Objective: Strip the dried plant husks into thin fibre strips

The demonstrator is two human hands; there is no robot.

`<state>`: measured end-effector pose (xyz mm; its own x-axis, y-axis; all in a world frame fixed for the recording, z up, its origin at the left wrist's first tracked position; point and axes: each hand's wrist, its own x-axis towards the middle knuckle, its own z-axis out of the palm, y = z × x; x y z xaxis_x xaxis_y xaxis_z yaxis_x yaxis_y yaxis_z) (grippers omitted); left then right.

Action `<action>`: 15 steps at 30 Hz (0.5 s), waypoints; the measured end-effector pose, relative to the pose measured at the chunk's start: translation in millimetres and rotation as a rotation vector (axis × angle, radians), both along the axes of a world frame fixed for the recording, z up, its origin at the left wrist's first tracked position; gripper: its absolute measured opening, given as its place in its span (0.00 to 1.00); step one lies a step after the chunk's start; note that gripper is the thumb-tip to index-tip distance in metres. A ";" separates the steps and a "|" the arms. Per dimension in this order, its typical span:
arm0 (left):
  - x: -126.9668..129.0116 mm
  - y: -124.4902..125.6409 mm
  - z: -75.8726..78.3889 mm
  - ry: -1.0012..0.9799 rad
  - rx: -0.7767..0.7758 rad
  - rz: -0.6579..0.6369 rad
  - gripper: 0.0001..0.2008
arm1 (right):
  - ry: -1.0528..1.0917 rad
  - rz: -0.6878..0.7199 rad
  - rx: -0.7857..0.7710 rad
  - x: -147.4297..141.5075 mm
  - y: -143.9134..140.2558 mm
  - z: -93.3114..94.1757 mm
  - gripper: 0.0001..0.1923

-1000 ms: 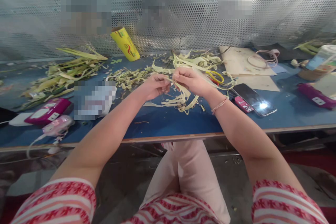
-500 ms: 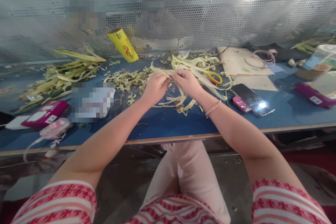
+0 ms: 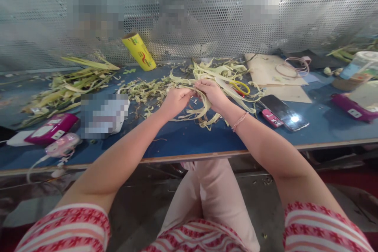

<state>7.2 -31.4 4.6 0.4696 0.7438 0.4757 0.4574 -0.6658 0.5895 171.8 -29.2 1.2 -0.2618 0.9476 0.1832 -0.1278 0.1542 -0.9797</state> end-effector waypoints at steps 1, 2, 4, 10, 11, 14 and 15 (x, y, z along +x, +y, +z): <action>0.2 -0.1 0.3 -0.006 -0.018 -0.003 0.16 | -0.023 -0.005 0.025 0.4 2.2 -1.9 0.20; 0.4 -0.3 0.8 -0.015 -0.044 -0.007 0.15 | -0.055 -0.023 0.062 1.0 4.0 -3.2 0.21; 0.9 -1.2 2.1 -0.039 -0.119 -0.022 0.15 | -0.164 -0.104 0.178 3.1 6.3 -3.6 0.22; 2.0 -1.9 3.6 -0.136 -0.367 -0.122 0.16 | -0.612 -0.356 0.608 10.0 0.8 7.0 0.19; 2.0 -1.3 3.0 -0.157 -0.393 -0.139 0.16 | -0.632 -0.375 0.637 10.2 -0.2 8.1 0.18; 1.7 0.7 0.7 -0.197 -0.423 -0.187 0.18 | -0.655 -0.407 0.657 9.2 -0.7 7.9 0.16; 1.5 1.4 -0.1 -0.200 -0.422 -0.201 0.19 | -0.659 -0.413 0.650 8.6 -0.3 7.3 0.16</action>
<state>8.7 -30.0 4.5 0.5542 0.7945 0.2484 0.1955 -0.4143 0.8889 180.4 -29.5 8.5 -0.1711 0.7551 0.6329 0.5923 0.5922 -0.5464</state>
